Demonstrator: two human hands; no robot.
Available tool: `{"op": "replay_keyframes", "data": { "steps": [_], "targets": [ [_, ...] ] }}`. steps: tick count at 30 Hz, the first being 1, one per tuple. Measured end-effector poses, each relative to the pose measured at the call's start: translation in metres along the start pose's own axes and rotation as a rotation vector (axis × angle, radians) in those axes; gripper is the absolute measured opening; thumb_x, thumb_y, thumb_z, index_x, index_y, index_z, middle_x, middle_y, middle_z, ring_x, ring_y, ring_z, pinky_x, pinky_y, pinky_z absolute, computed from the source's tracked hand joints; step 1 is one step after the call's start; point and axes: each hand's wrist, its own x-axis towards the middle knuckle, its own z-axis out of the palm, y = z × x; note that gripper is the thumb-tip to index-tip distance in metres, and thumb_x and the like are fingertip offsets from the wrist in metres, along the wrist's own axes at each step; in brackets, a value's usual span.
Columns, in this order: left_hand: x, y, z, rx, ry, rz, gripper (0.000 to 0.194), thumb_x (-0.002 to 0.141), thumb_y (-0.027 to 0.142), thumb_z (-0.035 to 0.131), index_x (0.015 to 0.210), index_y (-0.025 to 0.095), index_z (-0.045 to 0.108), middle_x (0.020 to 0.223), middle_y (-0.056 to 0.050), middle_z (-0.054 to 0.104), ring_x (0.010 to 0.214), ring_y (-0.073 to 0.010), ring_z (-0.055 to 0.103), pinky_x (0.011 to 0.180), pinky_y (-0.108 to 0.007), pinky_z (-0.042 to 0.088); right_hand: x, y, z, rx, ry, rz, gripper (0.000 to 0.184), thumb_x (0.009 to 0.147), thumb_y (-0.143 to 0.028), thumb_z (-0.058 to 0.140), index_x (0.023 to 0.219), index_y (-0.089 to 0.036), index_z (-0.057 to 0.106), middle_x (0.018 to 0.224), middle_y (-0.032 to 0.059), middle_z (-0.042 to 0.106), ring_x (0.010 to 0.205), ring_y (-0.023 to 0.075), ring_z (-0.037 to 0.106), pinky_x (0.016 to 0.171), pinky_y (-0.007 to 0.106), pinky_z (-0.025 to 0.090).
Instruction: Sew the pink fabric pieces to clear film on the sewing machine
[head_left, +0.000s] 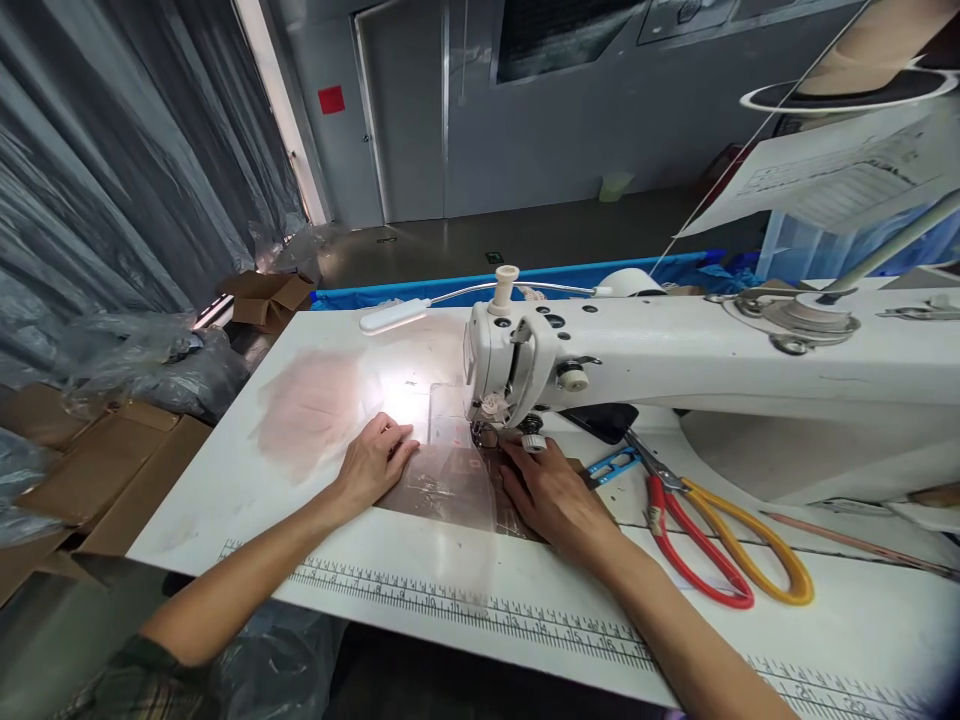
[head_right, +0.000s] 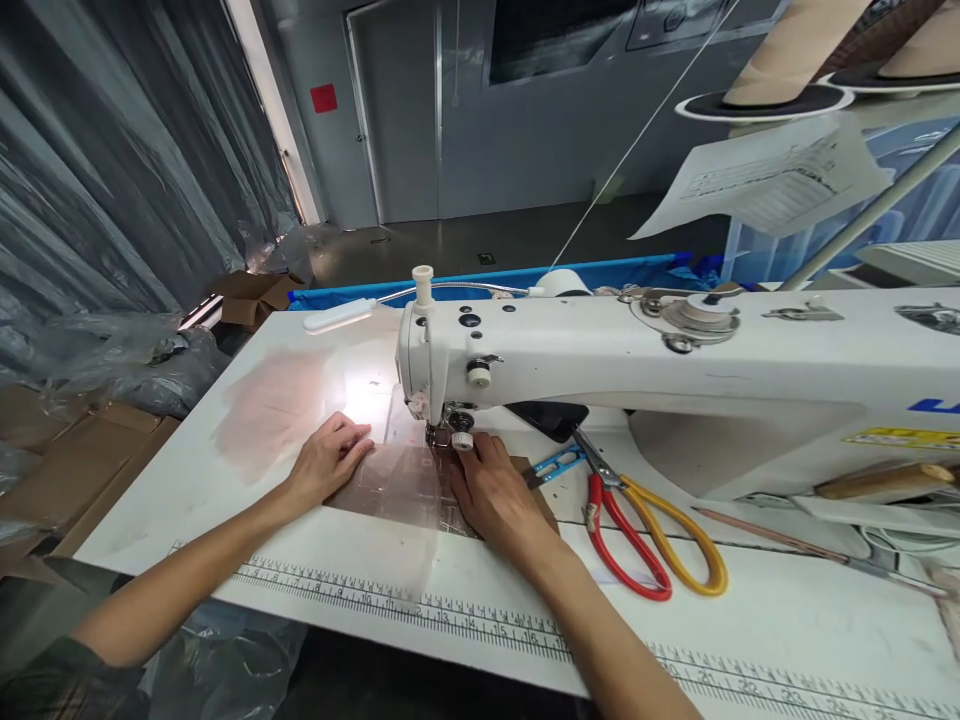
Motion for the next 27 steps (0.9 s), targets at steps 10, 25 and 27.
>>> {"op": "replay_keyframes", "data": {
  "steps": [10, 25, 27],
  "targets": [
    [-0.001, 0.019, -0.03, -0.945, -0.048, -0.352, 0.038, 0.081, 0.05, 0.067, 0.087, 0.017, 0.05, 0.083, -0.006, 0.07, 0.079, -0.0177, 0.067, 0.07, -0.026, 0.05, 0.005, -0.006, -0.015, 0.303, -0.019, 0.261, 0.035, 0.091, -0.035, 0.042, 0.098, -0.017, 0.071, 0.087, 0.0099, 0.066, 0.069, 0.02, 0.063, 0.064, 0.033, 0.052],
    [-0.048, 0.096, -0.079, -1.117, -0.624, -0.318, 0.036, 0.089, 0.05, 0.058, 0.09, 0.014, 0.052, 0.077, -0.005, 0.067, 0.058, -0.009, 0.062, 0.05, -0.015, 0.045, 0.01, -0.065, -0.05, 1.472, -0.659, -0.048, 0.069, 0.08, -0.066, 0.057, 0.131, -0.019, 0.053, 0.108, 0.0105, 0.066, 0.096, 0.02, 0.064, 0.086, 0.036, 0.052],
    [-0.048, 0.084, -0.085, -1.122, -0.549, -0.371, 0.038, 0.089, 0.053, 0.055, 0.094, 0.016, 0.049, 0.08, -0.004, 0.065, 0.057, -0.0119, 0.064, 0.045, -0.018, 0.048, 0.004, -0.061, -0.045, 1.534, -0.917, 0.073, 0.068, 0.074, -0.061, 0.068, 0.124, -0.018, 0.057, 0.09, 0.0054, 0.067, 0.071, 0.0124, 0.063, 0.065, 0.026, 0.054]
  ]
}}
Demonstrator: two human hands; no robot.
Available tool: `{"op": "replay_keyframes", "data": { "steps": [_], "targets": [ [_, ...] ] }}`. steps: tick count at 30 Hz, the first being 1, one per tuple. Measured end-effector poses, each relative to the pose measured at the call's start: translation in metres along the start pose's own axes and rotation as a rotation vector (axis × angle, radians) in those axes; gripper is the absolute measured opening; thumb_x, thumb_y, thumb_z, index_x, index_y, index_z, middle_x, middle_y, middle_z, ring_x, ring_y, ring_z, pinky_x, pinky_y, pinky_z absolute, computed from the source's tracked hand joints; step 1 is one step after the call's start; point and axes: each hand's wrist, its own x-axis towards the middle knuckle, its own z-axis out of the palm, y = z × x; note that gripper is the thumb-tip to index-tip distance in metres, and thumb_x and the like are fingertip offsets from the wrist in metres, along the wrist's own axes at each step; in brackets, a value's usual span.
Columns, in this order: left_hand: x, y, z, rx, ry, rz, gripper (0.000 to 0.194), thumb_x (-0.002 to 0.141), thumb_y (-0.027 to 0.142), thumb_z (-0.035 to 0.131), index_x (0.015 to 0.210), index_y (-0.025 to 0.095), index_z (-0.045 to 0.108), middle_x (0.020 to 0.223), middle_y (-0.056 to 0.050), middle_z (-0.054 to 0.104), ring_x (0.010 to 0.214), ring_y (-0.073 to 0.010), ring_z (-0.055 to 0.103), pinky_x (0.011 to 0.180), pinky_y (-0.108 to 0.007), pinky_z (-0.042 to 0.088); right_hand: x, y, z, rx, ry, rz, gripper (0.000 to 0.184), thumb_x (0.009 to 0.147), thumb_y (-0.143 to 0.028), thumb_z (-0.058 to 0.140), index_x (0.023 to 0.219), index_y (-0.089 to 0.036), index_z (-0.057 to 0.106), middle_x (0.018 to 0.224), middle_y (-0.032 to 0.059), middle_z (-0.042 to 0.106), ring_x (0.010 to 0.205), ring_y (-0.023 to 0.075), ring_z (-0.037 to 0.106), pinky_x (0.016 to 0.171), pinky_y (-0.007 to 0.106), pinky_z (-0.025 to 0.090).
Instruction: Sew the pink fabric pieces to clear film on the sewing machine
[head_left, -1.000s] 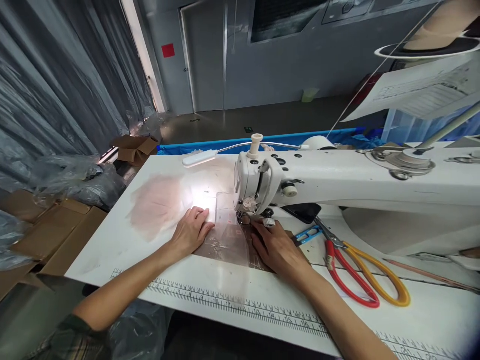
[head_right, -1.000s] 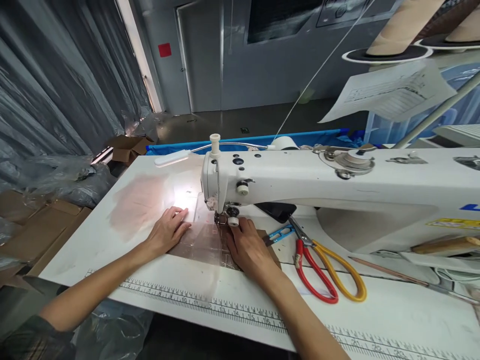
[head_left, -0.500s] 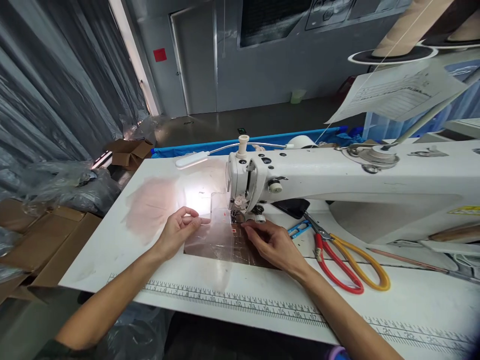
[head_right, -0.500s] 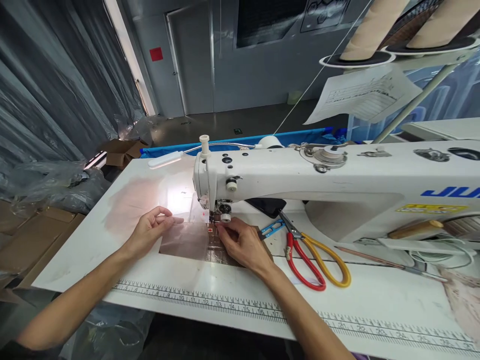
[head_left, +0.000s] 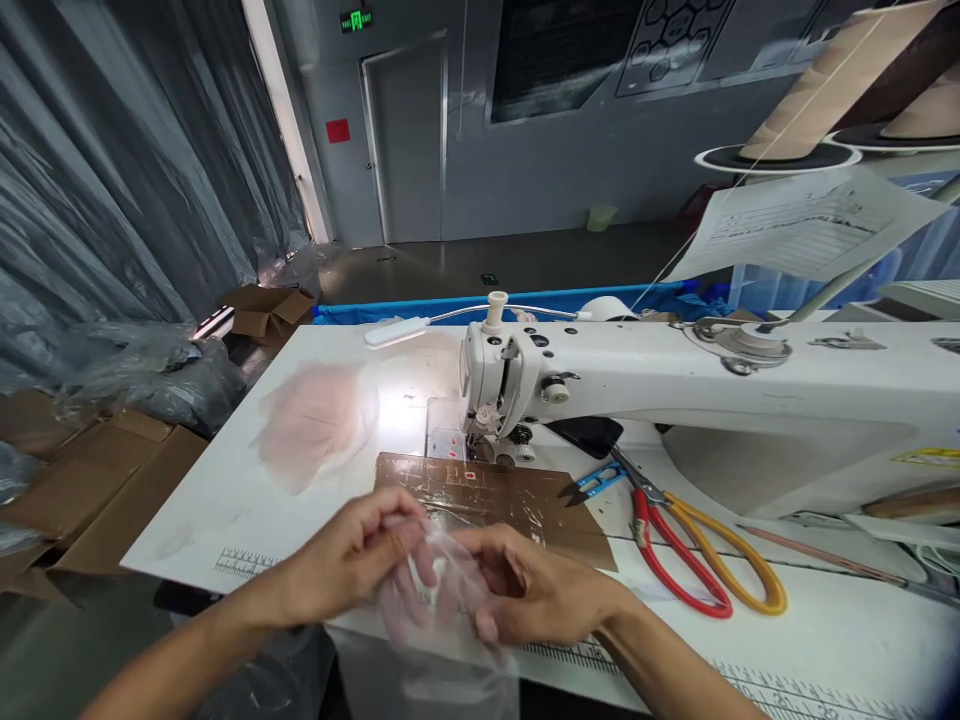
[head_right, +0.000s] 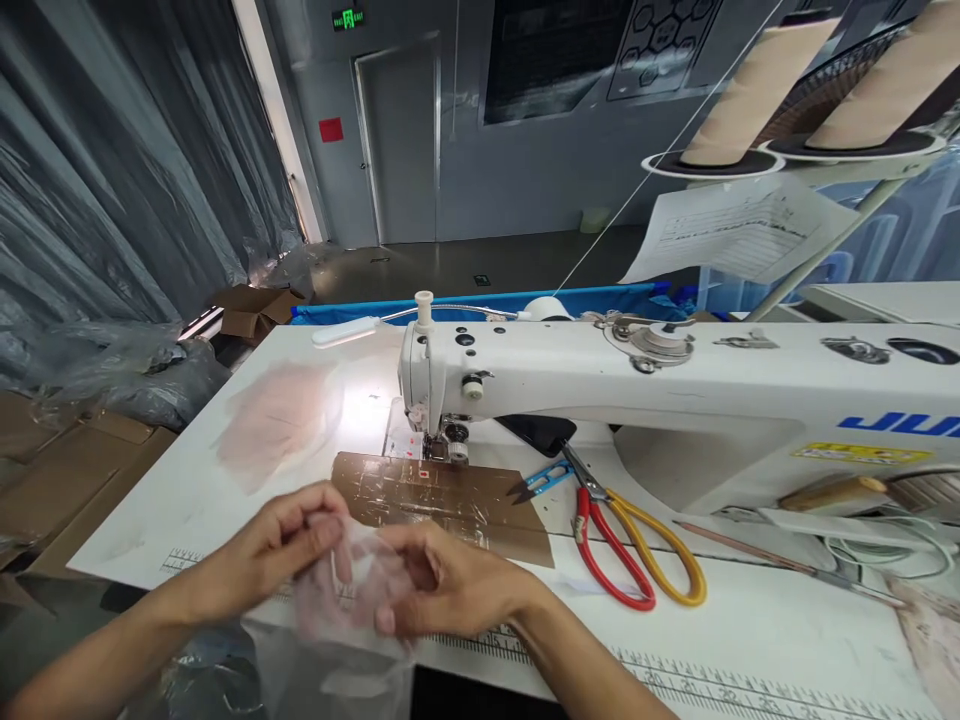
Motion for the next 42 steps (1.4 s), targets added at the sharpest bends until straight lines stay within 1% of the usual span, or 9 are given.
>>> {"op": "replay_keyframes", "data": {
  "steps": [3, 6, 10, 14, 18, 21, 24, 32, 42],
  "targets": [
    [0.004, -0.011, -0.029, 0.052, 0.135, 0.014, 0.041, 0.089, 0.056, 0.052, 0.099, 0.016, 0.046, 0.079, -0.003, 0.061, 0.059, -0.017, 0.066, 0.042, -0.023, 0.052, -0.009, 0.01, -0.013, 0.046, -0.011, 0.258, 0.064, 0.067, -0.053, 0.077, 0.115, -0.015, 0.06, 0.075, 0.0008, 0.064, 0.053, 0.0075, 0.056, 0.048, 0.019, 0.046],
    [0.016, -0.028, -0.055, 0.281, 0.261, 0.031, 0.036, 0.093, 0.051, 0.045, 0.105, 0.017, 0.046, 0.078, -0.003, 0.062, 0.058, -0.0164, 0.065, 0.044, -0.024, 0.051, -0.014, 0.008, -0.032, -0.067, 0.119, 0.303, 0.058, 0.07, -0.055, 0.072, 0.109, -0.014, 0.061, 0.073, 0.001, 0.065, 0.054, 0.0095, 0.057, 0.048, 0.021, 0.045],
    [0.037, -0.04, -0.074, 0.953, 0.462, 0.094, 0.026, 0.096, 0.029, 0.038, 0.116, 0.016, 0.049, 0.076, -0.004, 0.063, 0.06, -0.0167, 0.061, 0.058, -0.028, 0.051, -0.009, -0.002, -0.049, -0.58, 0.467, 0.355, 0.039, 0.083, -0.046, 0.059, 0.106, -0.015, 0.061, 0.073, 0.003, 0.067, 0.063, 0.0158, 0.061, 0.058, 0.027, 0.045],
    [0.057, -0.034, -0.077, 1.49, 0.621, 0.313, 0.032, 0.09, 0.012, 0.044, 0.122, 0.014, 0.051, 0.11, -0.016, 0.061, 0.093, -0.0257, 0.061, 0.071, -0.035, 0.052, -0.003, 0.0, -0.056, -1.079, 0.693, 0.459, 0.029, 0.085, -0.043, 0.056, 0.098, -0.018, 0.063, 0.076, 0.0065, 0.067, 0.07, 0.0226, 0.061, 0.061, 0.032, 0.039],
    [0.076, -0.023, -0.067, 1.516, 0.337, 0.55, 0.026, 0.091, 0.011, 0.043, 0.11, 0.015, 0.061, 0.113, -0.015, 0.061, 0.092, -0.0229, 0.06, 0.07, -0.033, 0.052, -0.002, 0.01, -0.058, -1.186, 0.764, 0.476, 0.03, 0.089, -0.045, 0.05, 0.098, -0.019, 0.062, 0.071, 0.006, 0.066, 0.066, 0.0224, 0.061, 0.058, 0.03, 0.036],
    [0.093, -0.024, -0.053, 1.284, -0.004, 0.588, 0.03, 0.094, 0.015, 0.038, 0.104, 0.016, 0.067, 0.101, -0.011, 0.065, 0.086, -0.0187, 0.062, 0.07, -0.029, 0.052, -0.003, 0.015, -0.057, -1.222, 0.786, 0.447, 0.035, 0.093, -0.046, 0.043, 0.102, -0.019, 0.062, 0.071, 0.0054, 0.066, 0.067, 0.0219, 0.063, 0.058, 0.029, 0.036],
    [0.112, -0.031, -0.044, 1.068, -0.176, 0.598, 0.028, 0.094, 0.02, 0.044, 0.105, 0.021, 0.069, 0.102, -0.008, 0.066, 0.092, -0.0177, 0.062, 0.082, -0.029, 0.05, -0.004, 0.018, -0.054, -1.295, 0.819, 0.405, 0.035, 0.095, -0.046, 0.04, 0.103, -0.019, 0.061, 0.076, 0.0062, 0.067, 0.072, 0.0227, 0.064, 0.059, 0.029, 0.037],
    [0.14, -0.038, -0.061, 1.122, -0.191, 0.656, 0.012, 0.088, 0.03, 0.063, 0.091, 0.026, 0.074, 0.093, -0.004, 0.067, 0.09, -0.0182, 0.059, 0.091, -0.036, 0.035, -0.005, 0.023, -0.051, -1.465, 0.951, 0.426, 0.032, 0.093, -0.04, 0.045, 0.102, -0.016, 0.064, 0.104, 0.0145, 0.062, 0.079, 0.0237, 0.065, 0.059, 0.029, 0.04],
    [0.123, -0.019, -0.051, 1.082, -0.253, 0.53, 0.02, 0.093, 0.027, 0.05, 0.091, 0.022, 0.069, 0.078, -0.001, 0.069, 0.073, -0.0149, 0.059, 0.087, -0.034, 0.035, 0.0, 0.015, -0.033, -0.972, 0.774, 0.015, 0.029, 0.09, -0.039, 0.052, 0.106, -0.02, 0.065, 0.101, 0.0092, 0.068, 0.09, 0.0228, 0.064, 0.08, 0.036, 0.049]
  ]
}}
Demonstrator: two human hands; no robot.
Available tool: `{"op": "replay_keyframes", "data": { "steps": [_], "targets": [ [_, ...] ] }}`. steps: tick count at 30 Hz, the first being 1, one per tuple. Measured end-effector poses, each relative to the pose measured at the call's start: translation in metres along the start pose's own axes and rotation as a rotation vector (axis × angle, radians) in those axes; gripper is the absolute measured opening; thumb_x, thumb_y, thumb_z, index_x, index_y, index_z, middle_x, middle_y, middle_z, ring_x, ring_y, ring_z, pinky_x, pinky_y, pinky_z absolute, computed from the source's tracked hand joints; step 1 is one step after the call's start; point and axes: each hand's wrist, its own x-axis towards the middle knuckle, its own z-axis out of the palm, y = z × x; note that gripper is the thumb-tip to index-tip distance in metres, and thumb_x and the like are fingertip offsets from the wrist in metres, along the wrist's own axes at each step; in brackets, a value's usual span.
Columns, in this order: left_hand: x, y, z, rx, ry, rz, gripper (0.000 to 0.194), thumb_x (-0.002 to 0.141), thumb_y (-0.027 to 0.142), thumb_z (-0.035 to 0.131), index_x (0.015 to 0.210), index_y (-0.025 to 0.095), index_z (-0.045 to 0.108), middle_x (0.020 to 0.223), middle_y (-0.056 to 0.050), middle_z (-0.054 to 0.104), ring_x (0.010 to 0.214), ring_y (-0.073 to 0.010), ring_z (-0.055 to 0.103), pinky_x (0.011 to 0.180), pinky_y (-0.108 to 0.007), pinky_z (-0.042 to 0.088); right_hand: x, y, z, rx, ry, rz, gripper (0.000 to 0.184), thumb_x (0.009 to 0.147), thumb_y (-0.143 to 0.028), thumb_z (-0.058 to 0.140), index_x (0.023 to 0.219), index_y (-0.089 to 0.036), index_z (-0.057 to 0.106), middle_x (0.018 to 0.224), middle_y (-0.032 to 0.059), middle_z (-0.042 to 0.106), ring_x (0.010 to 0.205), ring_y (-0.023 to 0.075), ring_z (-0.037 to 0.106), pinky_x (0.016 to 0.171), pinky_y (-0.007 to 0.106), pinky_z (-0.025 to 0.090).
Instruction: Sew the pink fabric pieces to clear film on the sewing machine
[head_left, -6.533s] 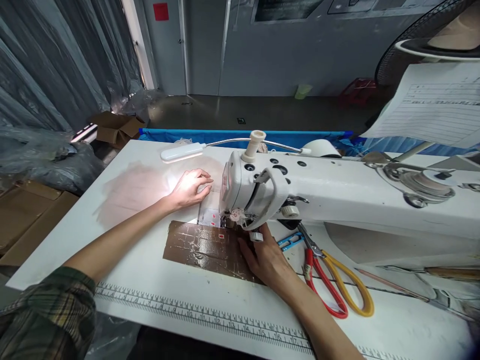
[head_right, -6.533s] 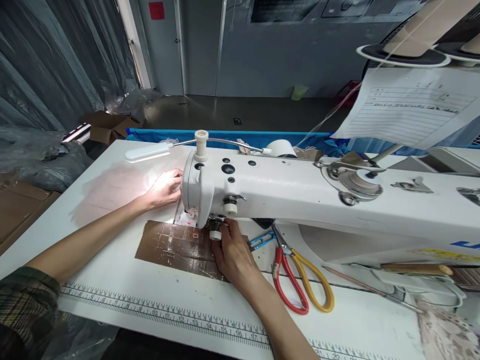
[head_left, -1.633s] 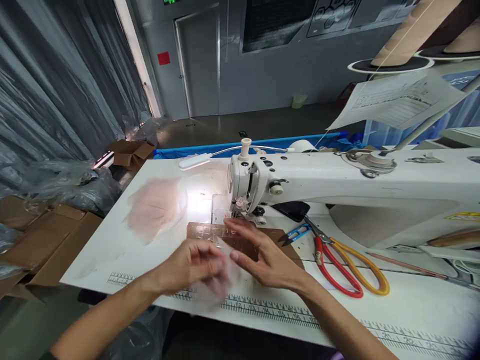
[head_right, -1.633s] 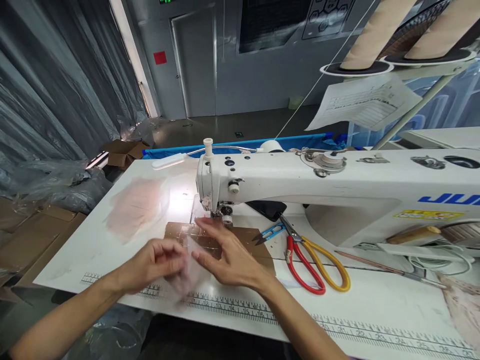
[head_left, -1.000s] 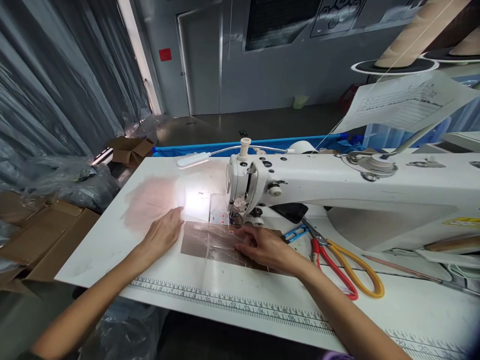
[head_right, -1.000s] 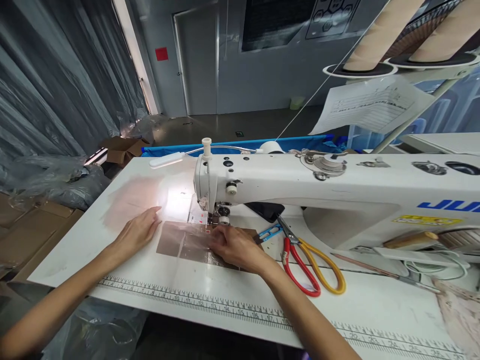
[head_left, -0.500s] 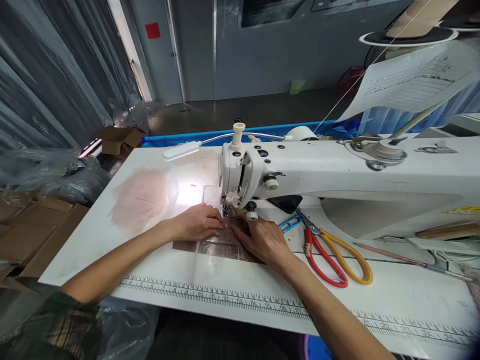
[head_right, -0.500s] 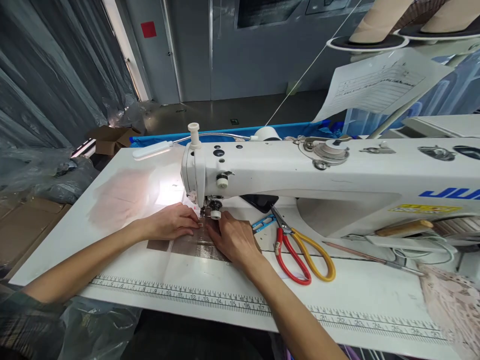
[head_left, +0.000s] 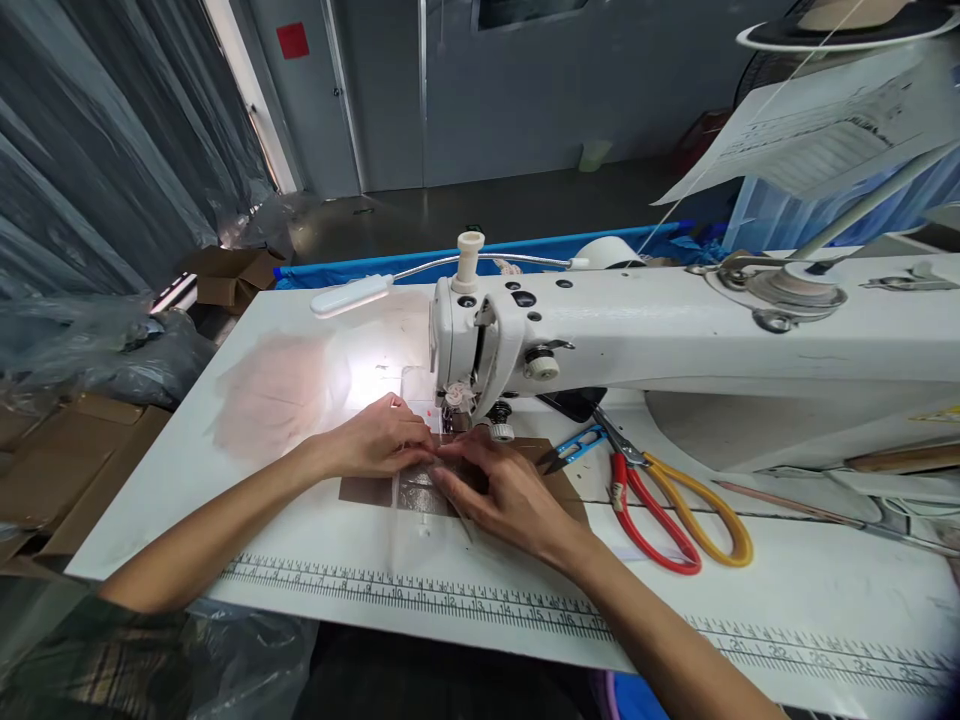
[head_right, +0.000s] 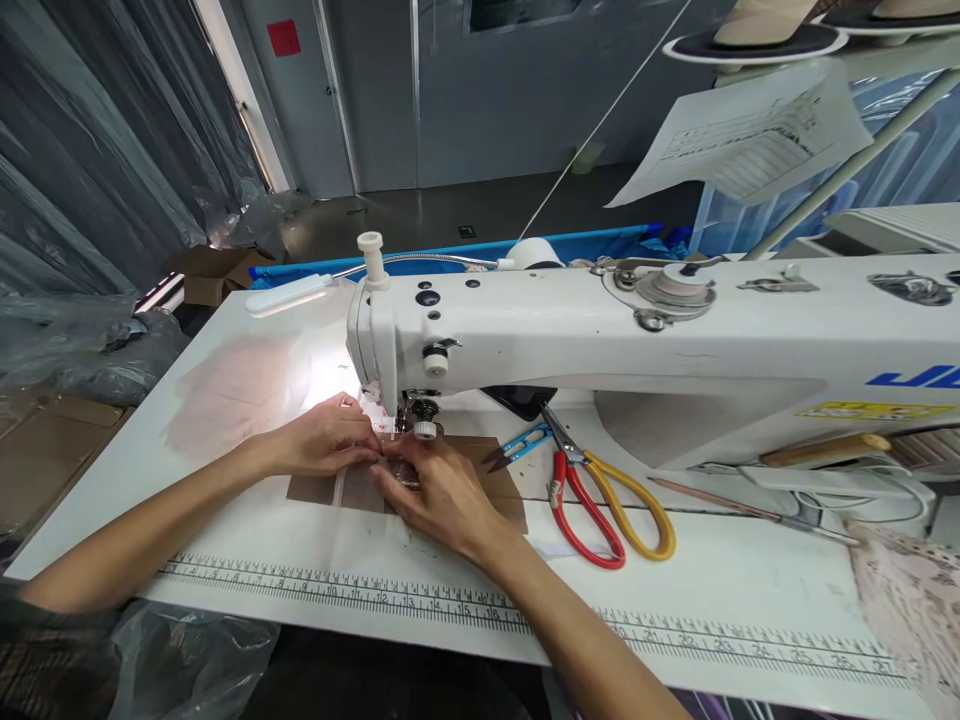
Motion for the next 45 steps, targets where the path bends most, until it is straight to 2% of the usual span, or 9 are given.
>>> {"op": "replay_keyframes", "data": {
  "steps": [7, 14, 20, 26, 33, 36, 39, 43, 45],
  "targets": [
    [-0.006, 0.014, -0.006, -0.133, 0.029, -0.072, 0.018, 0.086, 0.037, 0.061, 0.087, 0.021, 0.069, 0.077, -0.002, 0.069, 0.069, -0.0142, 0.059, 0.083, -0.03, 0.041, 0.0, -0.01, 0.003, 0.241, -0.057, 0.081, 0.029, 0.09, -0.04, 0.052, 0.084, -0.017, 0.068, 0.072, 0.0028, 0.066, 0.062, 0.0142, 0.057, 0.06, 0.028, 0.044],
    [-0.033, 0.025, -0.034, -0.536, -0.065, -0.336, 0.035, 0.086, 0.048, 0.06, 0.075, 0.015, 0.066, 0.078, -0.005, 0.064, 0.07, -0.0135, 0.059, 0.062, -0.021, 0.045, -0.005, -0.01, 0.001, 0.698, -0.332, 0.257, 0.039, 0.085, -0.054, 0.057, 0.083, -0.016, 0.064, 0.071, 0.0018, 0.064, 0.061, 0.0137, 0.063, 0.051, 0.023, 0.045],
    [-0.026, 0.011, -0.028, -0.432, -0.066, -0.409, 0.033, 0.09, 0.046, 0.052, 0.081, 0.016, 0.063, 0.065, 0.0, 0.059, 0.055, -0.0111, 0.052, 0.049, -0.019, 0.035, 0.0, -0.018, 0.011, 0.525, -0.349, 0.232, 0.03, 0.09, -0.04, 0.052, 0.076, -0.016, 0.061, 0.072, 0.0042, 0.068, 0.061, 0.0146, 0.065, 0.055, 0.024, 0.047],
    [0.031, -0.015, -0.023, 0.001, -0.05, -0.349, 0.01, 0.068, 0.026, 0.072, 0.067, 0.018, 0.065, 0.058, -0.001, 0.057, 0.056, -0.0172, 0.054, 0.056, -0.025, 0.035, 0.002, -0.009, 0.024, -0.365, 0.058, 0.099, 0.022, 0.085, -0.022, 0.055, 0.103, -0.015, 0.064, 0.104, 0.0138, 0.066, 0.087, 0.0275, 0.064, 0.066, 0.036, 0.051],
    [0.062, -0.056, -0.025, 0.062, 0.079, -0.143, 0.059, 0.048, 0.045, 0.086, 0.099, 0.019, 0.07, 0.111, -0.011, 0.062, 0.106, -0.0338, 0.053, 0.09, -0.037, 0.041, 0.003, 0.006, 0.03, -0.334, 0.081, -0.189, 0.03, 0.091, -0.018, 0.045, 0.114, -0.017, 0.064, 0.115, 0.0101, 0.065, 0.106, 0.0267, 0.056, 0.093, 0.044, 0.049],
    [0.047, -0.052, -0.025, 0.201, 0.182, -0.135, 0.058, 0.06, 0.044, 0.082, 0.11, 0.018, 0.066, 0.125, -0.014, 0.055, 0.113, -0.0351, 0.049, 0.094, -0.041, 0.039, 0.003, 0.009, 0.031, -0.316, 0.091, -0.173, 0.033, 0.092, -0.017, 0.041, 0.117, -0.016, 0.064, 0.119, 0.0116, 0.063, 0.105, 0.0274, 0.056, 0.092, 0.045, 0.049],
    [0.013, -0.028, -0.019, 0.279, 0.233, -0.006, 0.024, 0.086, 0.035, 0.06, 0.103, 0.019, 0.068, 0.117, -0.012, 0.06, 0.103, -0.0255, 0.055, 0.088, -0.037, 0.043, 0.001, 0.011, 0.03, -0.286, 0.073, -0.174, 0.04, 0.089, -0.011, 0.039, 0.123, -0.015, 0.059, 0.123, 0.0124, 0.061, 0.109, 0.0278, 0.054, 0.095, 0.047, 0.047],
    [-0.036, 0.007, -0.002, 0.193, 0.051, 0.268, 0.017, 0.084, 0.033, 0.062, 0.094, 0.019, 0.066, 0.099, -0.006, 0.067, 0.087, -0.0182, 0.06, 0.09, -0.036, 0.043, -0.001, 0.015, 0.028, -0.216, 0.067, -0.126, 0.053, 0.088, -0.009, 0.033, 0.14, -0.017, 0.042, 0.124, 0.0119, 0.06, 0.109, 0.0267, 0.054, 0.096, 0.049, 0.046],
    [-0.048, 0.015, 0.01, 0.28, 0.085, 0.319, 0.014, 0.09, 0.024, 0.053, 0.093, 0.016, 0.063, 0.096, -0.008, 0.068, 0.079, -0.0169, 0.06, 0.077, -0.033, 0.046, -0.001, 0.018, 0.03, -0.183, 0.084, -0.092, 0.058, 0.088, -0.009, 0.032, 0.144, -0.019, 0.035, 0.125, 0.0107, 0.06, 0.109, 0.0264, 0.055, 0.097, 0.05, 0.046]
  ]
}}
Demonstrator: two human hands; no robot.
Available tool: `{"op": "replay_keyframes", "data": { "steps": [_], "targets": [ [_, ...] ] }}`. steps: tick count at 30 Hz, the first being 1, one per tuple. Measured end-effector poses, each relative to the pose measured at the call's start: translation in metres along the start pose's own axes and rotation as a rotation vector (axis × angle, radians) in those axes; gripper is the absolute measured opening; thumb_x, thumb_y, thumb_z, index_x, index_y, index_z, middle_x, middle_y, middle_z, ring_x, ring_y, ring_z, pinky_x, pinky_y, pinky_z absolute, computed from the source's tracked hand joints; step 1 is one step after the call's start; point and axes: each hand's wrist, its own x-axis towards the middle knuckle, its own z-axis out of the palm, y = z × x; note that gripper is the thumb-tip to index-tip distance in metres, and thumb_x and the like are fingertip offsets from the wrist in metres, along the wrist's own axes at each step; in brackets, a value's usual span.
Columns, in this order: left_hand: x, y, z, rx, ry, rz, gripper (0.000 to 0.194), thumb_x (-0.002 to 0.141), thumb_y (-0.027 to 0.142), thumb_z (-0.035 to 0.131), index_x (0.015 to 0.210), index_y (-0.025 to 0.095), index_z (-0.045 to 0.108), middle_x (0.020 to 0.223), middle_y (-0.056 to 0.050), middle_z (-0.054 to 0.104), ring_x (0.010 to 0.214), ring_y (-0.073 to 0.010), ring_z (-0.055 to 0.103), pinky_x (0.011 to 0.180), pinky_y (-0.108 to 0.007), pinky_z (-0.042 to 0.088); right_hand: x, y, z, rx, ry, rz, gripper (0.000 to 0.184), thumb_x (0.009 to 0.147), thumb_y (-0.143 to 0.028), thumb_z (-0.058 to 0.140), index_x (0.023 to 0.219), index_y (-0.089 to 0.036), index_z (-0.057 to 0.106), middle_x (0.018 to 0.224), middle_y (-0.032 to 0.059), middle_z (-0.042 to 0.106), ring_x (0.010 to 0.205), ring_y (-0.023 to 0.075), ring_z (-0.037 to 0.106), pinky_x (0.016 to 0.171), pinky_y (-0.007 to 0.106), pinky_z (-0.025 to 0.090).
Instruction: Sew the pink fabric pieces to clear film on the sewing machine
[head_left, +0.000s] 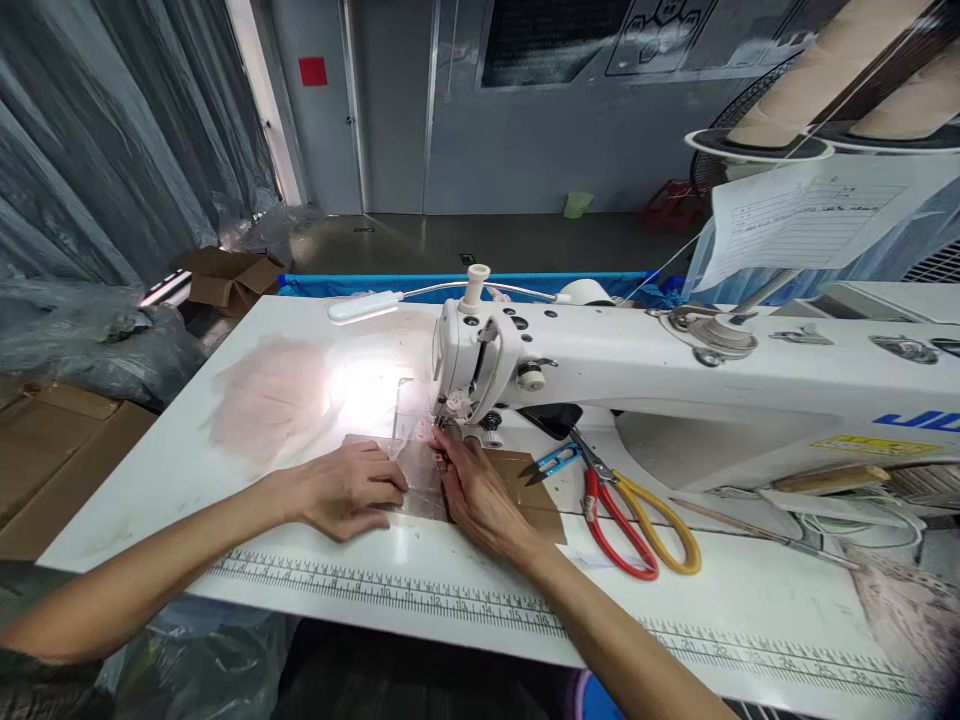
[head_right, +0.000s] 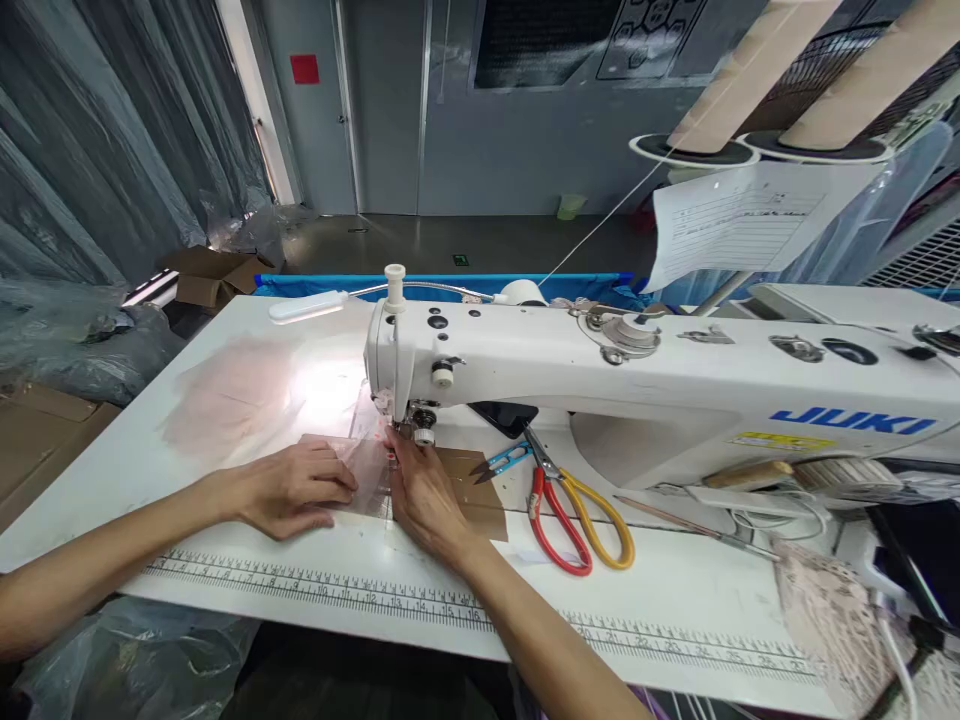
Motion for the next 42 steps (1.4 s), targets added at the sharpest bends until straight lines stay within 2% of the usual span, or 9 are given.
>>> {"op": "replay_keyframes", "data": {
  "steps": [4, 8, 13, 16, 20, 24, 31, 36, 42],
  "targets": [
    [0.005, 0.003, 0.018, 0.241, 0.173, 0.086, 0.029, 0.094, 0.005, 0.033, 0.08, 0.012, 0.057, 0.077, -0.007, 0.066, 0.059, -0.0137, 0.052, 0.06, -0.028, 0.044, 0.0, 0.004, 0.005, 0.027, 0.021, 0.003, 0.06, 0.085, -0.009, 0.034, 0.144, -0.021, 0.035, 0.123, 0.0095, 0.062, 0.11, 0.0263, 0.055, 0.099, 0.051, 0.045],
    [0.017, -0.006, 0.026, 0.28, 0.221, 0.146, 0.021, 0.093, 0.011, 0.041, 0.078, 0.012, 0.056, 0.078, -0.007, 0.066, 0.062, -0.0139, 0.055, 0.061, -0.029, 0.046, 0.004, 0.007, -0.002, 0.112, 0.029, -0.011, 0.051, 0.084, -0.011, 0.038, 0.132, -0.022, 0.052, 0.119, 0.0092, 0.064, 0.11, 0.0248, 0.057, 0.099, 0.049, 0.046],
    [0.014, -0.013, 0.03, 0.178, 0.371, 0.065, 0.012, 0.088, 0.012, 0.048, 0.085, 0.013, 0.06, 0.088, -0.008, 0.07, 0.073, -0.0157, 0.064, 0.064, -0.029, 0.052, -0.002, 0.0, -0.021, 0.164, 0.045, 0.06, 0.034, 0.083, -0.011, 0.041, 0.101, -0.02, 0.069, 0.108, 0.0091, 0.066, 0.101, 0.0219, 0.063, 0.091, 0.041, 0.052],
    [0.011, -0.014, 0.03, 0.056, 0.485, -0.038, 0.013, 0.089, 0.012, 0.048, 0.093, 0.01, 0.06, 0.087, -0.009, 0.07, 0.077, -0.0165, 0.066, 0.067, -0.028, 0.056, -0.013, -0.012, -0.018, 0.083, 0.084, -0.061, 0.032, 0.081, -0.008, 0.042, 0.1, -0.017, 0.067, 0.099, 0.0106, 0.065, 0.095, 0.0225, 0.061, 0.085, 0.041, 0.054],
    [0.015, -0.014, 0.031, 0.014, 0.536, -0.084, 0.015, 0.09, 0.012, 0.047, 0.097, 0.009, 0.06, 0.088, -0.01, 0.07, 0.082, -0.0166, 0.067, 0.071, -0.027, 0.058, -0.023, -0.028, -0.002, -0.009, 0.008, -0.226, 0.041, 0.079, -0.003, 0.044, 0.115, -0.014, 0.062, 0.11, 0.0133, 0.064, 0.101, 0.0255, 0.055, 0.087, 0.044, 0.052],
    [0.017, -0.01, 0.035, 0.068, 0.494, -0.039, 0.011, 0.089, 0.013, 0.051, 0.093, 0.009, 0.061, 0.085, -0.008, 0.071, 0.078, -0.0158, 0.067, 0.069, -0.027, 0.056, -0.025, -0.029, 0.0, 0.029, -0.065, -0.256, 0.041, 0.078, -0.003, 0.046, 0.112, -0.017, 0.064, 0.107, 0.0099, 0.066, 0.097, 0.0247, 0.054, 0.087, 0.045, 0.051],
    [0.01, -0.009, 0.031, 0.156, 0.213, 0.047, 0.015, 0.088, 0.027, 0.058, 0.095, 0.015, 0.064, 0.098, -0.007, 0.071, 0.082, -0.0173, 0.064, 0.071, -0.032, 0.047, -0.006, 0.002, -0.028, 0.184, -0.105, -0.172, 0.034, 0.08, -0.006, 0.043, 0.096, -0.02, 0.069, 0.102, 0.0073, 0.067, 0.096, 0.0195, 0.062, 0.086, 0.037, 0.053],
    [0.008, -0.007, 0.032, 0.209, 0.211, 0.033, 0.009, 0.086, 0.02, 0.056, 0.089, 0.016, 0.064, 0.106, -0.008, 0.069, 0.086, -0.0177, 0.061, 0.077, -0.036, 0.044, 0.01, 0.019, -0.028, 0.015, -0.139, -0.234, 0.043, 0.084, -0.011, 0.043, 0.12, -0.022, 0.064, 0.111, 0.0104, 0.062, 0.097, 0.0218, 0.061, 0.087, 0.043, 0.053],
    [0.009, -0.006, 0.032, 0.222, 0.211, 0.045, 0.008, 0.085, 0.018, 0.057, 0.087, 0.015, 0.063, 0.1, -0.007, 0.07, 0.081, -0.0168, 0.059, 0.073, -0.033, 0.045, 0.005, 0.021, -0.019, -0.004, -0.066, -0.245, 0.039, 0.088, -0.014, 0.043, 0.121, -0.021, 0.064, 0.107, 0.012, 0.059, 0.097, 0.0223, 0.058, 0.086, 0.043, 0.053]
  ]
}}
